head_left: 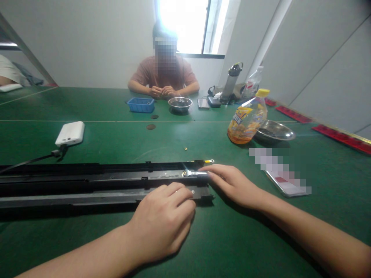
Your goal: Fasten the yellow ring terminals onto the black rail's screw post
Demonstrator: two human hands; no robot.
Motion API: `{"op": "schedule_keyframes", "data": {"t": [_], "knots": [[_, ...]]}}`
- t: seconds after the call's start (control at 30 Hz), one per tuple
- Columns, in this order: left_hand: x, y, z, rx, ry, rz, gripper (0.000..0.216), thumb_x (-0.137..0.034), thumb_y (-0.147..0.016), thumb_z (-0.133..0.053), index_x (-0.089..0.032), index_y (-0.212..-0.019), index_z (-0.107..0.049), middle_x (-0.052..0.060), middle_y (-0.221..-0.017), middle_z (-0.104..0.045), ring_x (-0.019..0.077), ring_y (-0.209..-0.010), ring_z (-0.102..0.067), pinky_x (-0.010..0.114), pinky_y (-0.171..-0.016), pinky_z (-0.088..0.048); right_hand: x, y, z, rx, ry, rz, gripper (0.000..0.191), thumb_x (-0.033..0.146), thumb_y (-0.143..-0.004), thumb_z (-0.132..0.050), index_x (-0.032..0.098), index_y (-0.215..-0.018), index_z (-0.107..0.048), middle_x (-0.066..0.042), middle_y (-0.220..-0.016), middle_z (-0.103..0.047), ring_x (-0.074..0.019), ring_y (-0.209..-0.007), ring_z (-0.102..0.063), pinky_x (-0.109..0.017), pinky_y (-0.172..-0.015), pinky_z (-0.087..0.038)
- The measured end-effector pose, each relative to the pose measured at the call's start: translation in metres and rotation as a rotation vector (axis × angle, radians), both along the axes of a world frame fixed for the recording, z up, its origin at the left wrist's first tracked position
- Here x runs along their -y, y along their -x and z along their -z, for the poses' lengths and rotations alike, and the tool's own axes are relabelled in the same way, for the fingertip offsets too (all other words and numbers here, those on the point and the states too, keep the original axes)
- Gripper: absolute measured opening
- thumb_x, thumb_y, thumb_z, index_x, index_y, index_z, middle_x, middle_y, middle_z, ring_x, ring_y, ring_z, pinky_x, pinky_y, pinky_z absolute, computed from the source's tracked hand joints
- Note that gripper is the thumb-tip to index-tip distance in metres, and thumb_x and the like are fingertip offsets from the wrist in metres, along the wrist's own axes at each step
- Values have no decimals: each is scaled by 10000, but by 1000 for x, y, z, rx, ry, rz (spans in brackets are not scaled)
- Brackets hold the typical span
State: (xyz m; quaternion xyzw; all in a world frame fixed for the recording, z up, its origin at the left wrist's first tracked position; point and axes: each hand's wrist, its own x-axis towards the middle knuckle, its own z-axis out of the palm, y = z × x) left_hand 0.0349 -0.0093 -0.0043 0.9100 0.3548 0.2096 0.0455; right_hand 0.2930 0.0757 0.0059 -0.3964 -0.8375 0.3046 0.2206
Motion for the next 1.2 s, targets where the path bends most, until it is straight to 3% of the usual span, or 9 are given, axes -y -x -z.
{"op": "schedule_keyframes", "data": {"t": [1.2], "knots": [[1,0,-1,4,2,-2,133,-209,-1009,-570,-214,-1086,-678,67,-1149,-708,277,-1081,-629,442,-876,-550,-4,0,-9,-48,83,-41,321,333,-1090,-566,206,-1283,-788,-94,-1282,-802,-266,-1144,-747,-395,-1019,-556]]}}
